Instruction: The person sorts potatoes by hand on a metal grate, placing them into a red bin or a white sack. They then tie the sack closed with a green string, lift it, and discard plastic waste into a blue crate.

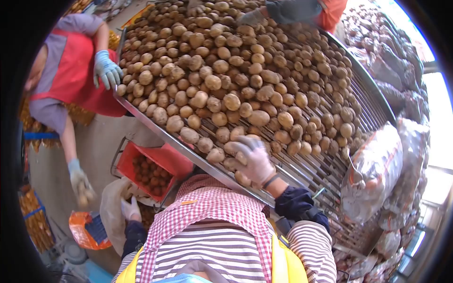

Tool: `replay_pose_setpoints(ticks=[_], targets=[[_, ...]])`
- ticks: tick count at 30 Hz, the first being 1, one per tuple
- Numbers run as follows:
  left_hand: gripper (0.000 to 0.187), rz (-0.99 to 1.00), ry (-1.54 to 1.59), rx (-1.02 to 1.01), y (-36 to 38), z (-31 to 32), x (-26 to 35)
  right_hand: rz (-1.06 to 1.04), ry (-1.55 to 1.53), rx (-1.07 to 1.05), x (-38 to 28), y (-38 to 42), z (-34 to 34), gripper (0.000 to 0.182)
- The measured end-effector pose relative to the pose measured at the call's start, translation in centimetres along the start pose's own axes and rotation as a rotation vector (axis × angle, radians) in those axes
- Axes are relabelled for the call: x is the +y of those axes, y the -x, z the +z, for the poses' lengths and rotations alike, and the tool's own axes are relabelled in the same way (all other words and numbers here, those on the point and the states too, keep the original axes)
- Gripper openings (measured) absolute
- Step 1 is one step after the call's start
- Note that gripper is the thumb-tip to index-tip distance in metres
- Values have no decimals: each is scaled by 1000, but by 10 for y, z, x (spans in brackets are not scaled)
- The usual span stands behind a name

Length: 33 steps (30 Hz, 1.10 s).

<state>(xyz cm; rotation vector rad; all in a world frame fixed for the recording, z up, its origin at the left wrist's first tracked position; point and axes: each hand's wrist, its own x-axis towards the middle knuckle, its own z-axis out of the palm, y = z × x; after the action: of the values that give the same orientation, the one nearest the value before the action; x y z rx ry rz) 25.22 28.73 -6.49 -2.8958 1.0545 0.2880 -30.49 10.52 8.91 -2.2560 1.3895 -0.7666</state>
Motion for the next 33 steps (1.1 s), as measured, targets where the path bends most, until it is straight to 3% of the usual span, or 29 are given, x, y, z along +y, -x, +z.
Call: replay_pose_setpoints(ticks=[1, 3, 5, 7, 9, 10, 11, 13, 17, 20, 21, 23, 25, 26, 29, 31, 33], targets=[[79, 187, 21, 88, -15, 17, 28, 44, 49, 44, 8, 17, -13, 56], [76, 652, 322, 215, -1, -20, 138, 112, 200, 97, 30, 66, -30, 70], [78, 930, 396, 183, 18, -49, 217, 201, 272, 9, 39, 116, -50, 85], [81, 1162, 429, 92, 52, -68, 276, 283, 285, -41, 48, 163, -53, 87], [88, 1315, 509, -176, 99, -84, 320, 352, 246, -83, 42, 187, -48, 88], [91, 1489, 462, -293, 133, -92, 339, 398, 205, -136, 40, 195, -47, 89], [94, 1693, 412, -421, 170, -94, 364, 362, 257, -132, 35, 194, -32, 86], [97, 1878, 321, -454, 205, -78, 382, 307, 250, -104, 41, 175, -16, 76], [109, 1850, 198, -461, 238, -66, 399, 13, 343, -96, 52, 129, -1, 65], [110, 1720, 182, -342, 223, -48, 413, -121, 238, 252, 65, 97, 21, 44], [104, 1752, 235, -246, 216, -59, 419, -121, 265, 314, 70, 91, 34, 42], [98, 1625, 78, -122, 207, -58, 426, -112, 199, 299, 75, 61, 30, 39], [99, 1598, 303, 21, 192, -56, 443, -119, 116, 422, 88, 24, 49, 41], [94, 1538, 255, -69, 188, -70, 449, -69, 162, 446, 96, 7, 55, 43], [84, 1500, 252, 210, 156, -63, 486, 119, 196, 396, 95, -32, 47, 48], [82, 1544, 51, 288, 111, -57, 502, 266, 113, 372, 86, -56, 35, 52], [84, 1436, 257, 172, 44, -55, 509, 267, 13, 446, 76, -47, 2, 56]])
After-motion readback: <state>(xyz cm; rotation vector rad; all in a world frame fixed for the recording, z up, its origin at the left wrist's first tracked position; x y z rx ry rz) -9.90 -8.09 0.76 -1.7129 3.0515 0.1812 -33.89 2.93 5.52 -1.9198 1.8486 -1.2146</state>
